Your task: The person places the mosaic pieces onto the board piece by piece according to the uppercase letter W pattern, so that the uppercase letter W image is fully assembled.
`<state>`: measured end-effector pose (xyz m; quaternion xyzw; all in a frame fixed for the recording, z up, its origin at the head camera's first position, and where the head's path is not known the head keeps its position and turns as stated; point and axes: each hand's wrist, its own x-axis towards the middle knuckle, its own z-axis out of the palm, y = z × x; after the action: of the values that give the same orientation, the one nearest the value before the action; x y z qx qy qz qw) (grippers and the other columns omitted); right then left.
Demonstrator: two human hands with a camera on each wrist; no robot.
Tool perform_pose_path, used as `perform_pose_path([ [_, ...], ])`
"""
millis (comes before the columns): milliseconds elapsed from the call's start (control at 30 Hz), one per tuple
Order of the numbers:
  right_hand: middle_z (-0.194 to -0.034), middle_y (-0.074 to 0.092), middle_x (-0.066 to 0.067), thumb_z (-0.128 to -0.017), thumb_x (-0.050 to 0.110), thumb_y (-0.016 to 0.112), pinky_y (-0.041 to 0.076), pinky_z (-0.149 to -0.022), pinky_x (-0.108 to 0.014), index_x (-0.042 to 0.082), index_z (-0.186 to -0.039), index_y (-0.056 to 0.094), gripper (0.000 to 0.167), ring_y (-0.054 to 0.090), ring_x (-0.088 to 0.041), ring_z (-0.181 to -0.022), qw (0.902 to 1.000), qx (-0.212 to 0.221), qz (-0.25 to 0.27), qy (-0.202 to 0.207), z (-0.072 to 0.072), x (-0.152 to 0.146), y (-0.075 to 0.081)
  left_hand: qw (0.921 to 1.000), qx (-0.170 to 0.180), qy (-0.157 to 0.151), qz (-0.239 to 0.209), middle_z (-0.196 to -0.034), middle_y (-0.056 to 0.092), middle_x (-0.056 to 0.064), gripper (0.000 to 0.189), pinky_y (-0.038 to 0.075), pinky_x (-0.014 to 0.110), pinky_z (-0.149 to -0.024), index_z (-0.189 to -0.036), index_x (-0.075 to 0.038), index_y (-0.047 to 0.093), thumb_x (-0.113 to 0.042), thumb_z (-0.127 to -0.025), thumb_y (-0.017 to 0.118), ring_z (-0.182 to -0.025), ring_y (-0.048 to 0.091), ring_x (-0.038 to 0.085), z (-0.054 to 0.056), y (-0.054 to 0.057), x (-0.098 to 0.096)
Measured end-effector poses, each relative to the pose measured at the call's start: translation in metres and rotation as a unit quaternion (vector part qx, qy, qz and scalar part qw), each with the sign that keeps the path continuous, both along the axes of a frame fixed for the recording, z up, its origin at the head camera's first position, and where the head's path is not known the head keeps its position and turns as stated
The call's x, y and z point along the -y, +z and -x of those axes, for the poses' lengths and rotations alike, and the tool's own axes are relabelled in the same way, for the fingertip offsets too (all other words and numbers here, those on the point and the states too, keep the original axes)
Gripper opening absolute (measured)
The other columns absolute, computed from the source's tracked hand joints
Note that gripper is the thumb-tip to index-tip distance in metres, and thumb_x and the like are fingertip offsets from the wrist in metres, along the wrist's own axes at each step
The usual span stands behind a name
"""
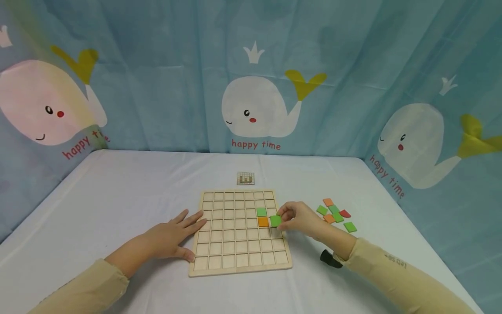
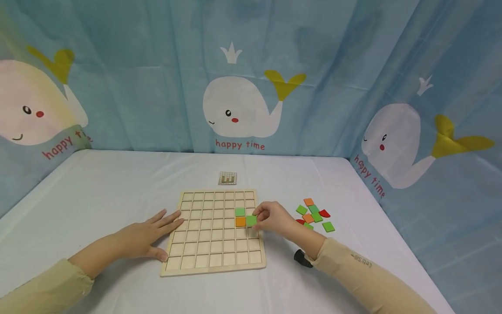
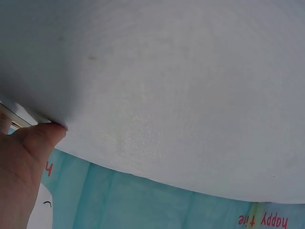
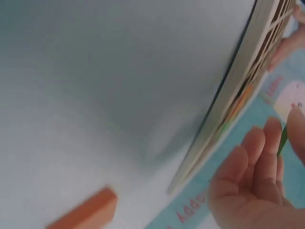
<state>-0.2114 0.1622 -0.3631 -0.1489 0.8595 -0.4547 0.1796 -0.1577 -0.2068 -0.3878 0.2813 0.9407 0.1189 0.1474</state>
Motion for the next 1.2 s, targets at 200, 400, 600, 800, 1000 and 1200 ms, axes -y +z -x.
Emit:
perform_pose_path([
  [200,-0.072,0.056,-0.001,-0.077,0.0,0.08,0.042,-0.059,-0.027,-0.001,-0.099,0.061,0.029,0.051,-0.013,-0.065,0.9977,0.06,0.023,-0.023,-0.005,0.006,-0.005,1.0,-0.007,0.0,-0.005,-0.16,0.02,0.012,0.101,0.041,0.071,-0.084,-0.153,-0.009,0.03,-0.069,-0.076,0.059,-0.139,0.019,0.052,-0.001,0.002,0.0],
  [400,-0.07,0.058,-0.002,-0.076,0.001,0.081,0.04,-0.056,-0.026,-0.001,-0.095,0.063,0.027,0.051,-0.012,-0.062,0.9978,0.061,0.006,-0.026,-0.007,0.012,-0.01,1.0,-0.006,0.004,-0.003,-0.16,0.019,0.011,0.101,0.04,0.071,-0.086,-0.153,-0.01,0.03,-0.069,-0.076,0.059,-0.14,0.018,0.051,0.0,0.001,-0.001],
  [600,-0.07,0.06,-0.002,-0.073,-0.002,0.082,0.042,-0.058,-0.024,-0.002,-0.089,0.065,0.024,0.052,-0.011,-0.062,0.9986,0.051,-0.012,-0.013,-0.006,0.021,-0.014,1.0,-0.001,0.005,-0.002,-0.16,0.019,0.012,0.101,0.04,0.071,-0.087,-0.153,-0.01,0.03,-0.069,-0.076,0.059,-0.14,0.018,0.05,-0.001,0.002,-0.001],
  [800,-0.065,0.054,-0.001,-0.073,-0.003,0.082,0.04,-0.059,-0.023,-0.002,-0.086,0.064,0.023,0.047,-0.01,-0.061,0.9989,0.044,-0.015,0.001,-0.005,0.025,-0.017,1.0,-0.005,0.004,-0.003,-0.16,0.019,0.012,0.101,0.041,0.07,-0.086,-0.153,-0.01,0.03,-0.069,-0.076,0.059,-0.14,0.018,0.051,-0.001,0.003,-0.002],
  [1000,-0.063,0.049,0.0,-0.074,-0.001,0.083,0.036,-0.056,-0.022,0.0,-0.086,0.062,0.024,0.044,-0.01,-0.059,0.9988,0.039,-0.028,0.006,-0.002,0.027,-0.019,1.0,-0.005,0.004,-0.005,-0.16,0.019,0.012,0.1,0.041,0.07,-0.086,-0.153,-0.01,0.031,-0.068,-0.076,0.06,-0.14,0.018,0.051,-0.002,0.003,-0.002],
  [1200,-0.064,0.048,0.0,-0.073,-0.003,0.082,0.036,-0.054,-0.02,-0.001,-0.086,0.061,0.025,0.043,-0.01,-0.059,0.9984,0.02,-0.031,0.044,-0.001,0.028,-0.017,1.0,-0.003,0.007,-0.003,-0.16,0.019,0.012,0.101,0.04,0.07,-0.086,-0.153,-0.01,0.031,-0.068,-0.076,0.06,-0.14,0.018,0.051,-0.002,0.003,-0.002],
])
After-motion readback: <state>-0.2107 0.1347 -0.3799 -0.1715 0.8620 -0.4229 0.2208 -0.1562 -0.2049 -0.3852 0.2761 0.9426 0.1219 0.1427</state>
